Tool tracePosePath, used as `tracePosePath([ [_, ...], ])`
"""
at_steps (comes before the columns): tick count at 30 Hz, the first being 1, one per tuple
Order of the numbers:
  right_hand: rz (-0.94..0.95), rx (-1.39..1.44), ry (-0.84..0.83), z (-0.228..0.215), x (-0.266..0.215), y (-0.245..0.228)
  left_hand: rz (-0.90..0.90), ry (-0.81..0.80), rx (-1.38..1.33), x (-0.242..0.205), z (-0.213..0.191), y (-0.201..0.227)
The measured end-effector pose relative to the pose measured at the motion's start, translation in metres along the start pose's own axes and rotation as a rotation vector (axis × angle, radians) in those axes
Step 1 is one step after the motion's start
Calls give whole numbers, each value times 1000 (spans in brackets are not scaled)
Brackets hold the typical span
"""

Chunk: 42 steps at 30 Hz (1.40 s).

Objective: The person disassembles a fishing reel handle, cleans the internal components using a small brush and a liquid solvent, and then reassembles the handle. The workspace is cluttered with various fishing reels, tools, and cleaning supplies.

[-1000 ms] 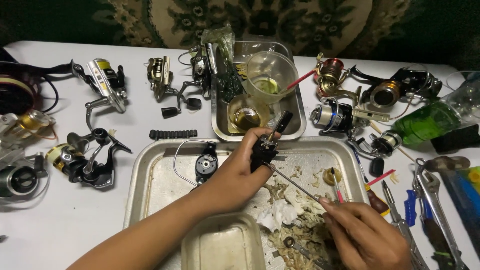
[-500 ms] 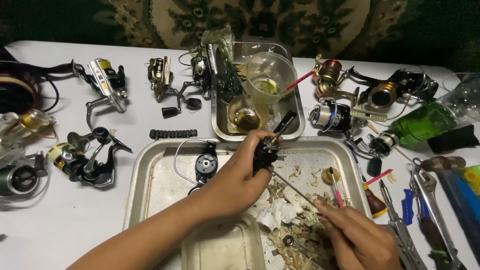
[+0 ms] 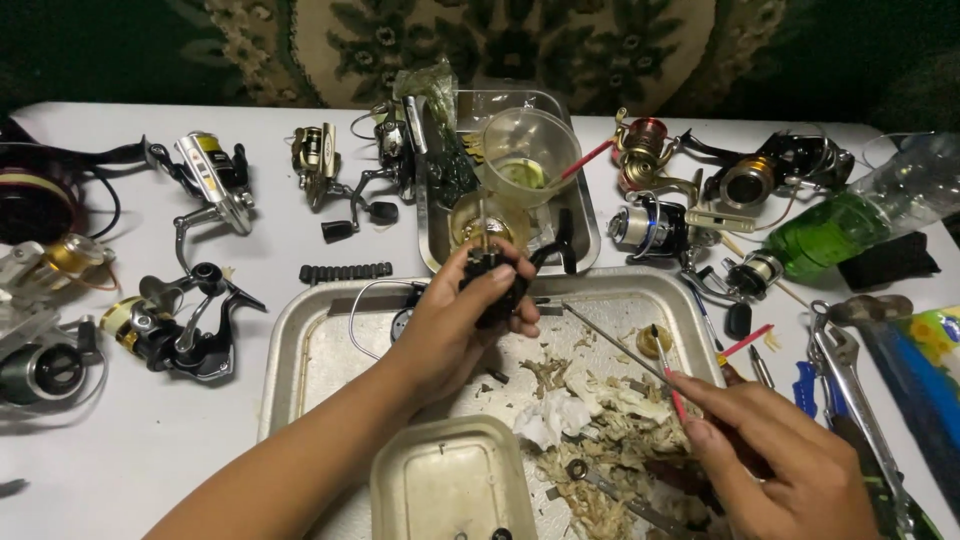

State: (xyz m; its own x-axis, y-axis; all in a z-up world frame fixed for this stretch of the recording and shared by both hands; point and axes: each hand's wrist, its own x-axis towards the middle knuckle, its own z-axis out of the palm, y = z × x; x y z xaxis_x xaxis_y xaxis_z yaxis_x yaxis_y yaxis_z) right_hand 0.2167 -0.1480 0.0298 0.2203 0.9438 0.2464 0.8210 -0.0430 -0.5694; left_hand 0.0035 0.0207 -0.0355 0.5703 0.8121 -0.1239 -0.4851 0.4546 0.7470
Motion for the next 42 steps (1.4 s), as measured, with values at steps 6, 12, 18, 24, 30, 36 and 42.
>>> tracePosePath([
  [6,-193,25,-42,12,-6,26,196,26,-107,2,0,0],
  [12,460,1162,-293,40,15,50,201,-61,-328,-4,0,-4],
  [18,540,859,-360,66,66,-34,386,-85,331,-19,17,7],
  [24,422,1600,-241,102,78,-28,362,-40,992,-24,22,14],
  [30,246,1564,-242,84,89,8,185,-276,266,3,-14,-7],
  [36,64,1316,-597,59,95,10,-35,-486,21,-7,-2,-5],
  [42,46,1256,-761,52,106,-1,-128,-822,-122,-13,4,14],
])
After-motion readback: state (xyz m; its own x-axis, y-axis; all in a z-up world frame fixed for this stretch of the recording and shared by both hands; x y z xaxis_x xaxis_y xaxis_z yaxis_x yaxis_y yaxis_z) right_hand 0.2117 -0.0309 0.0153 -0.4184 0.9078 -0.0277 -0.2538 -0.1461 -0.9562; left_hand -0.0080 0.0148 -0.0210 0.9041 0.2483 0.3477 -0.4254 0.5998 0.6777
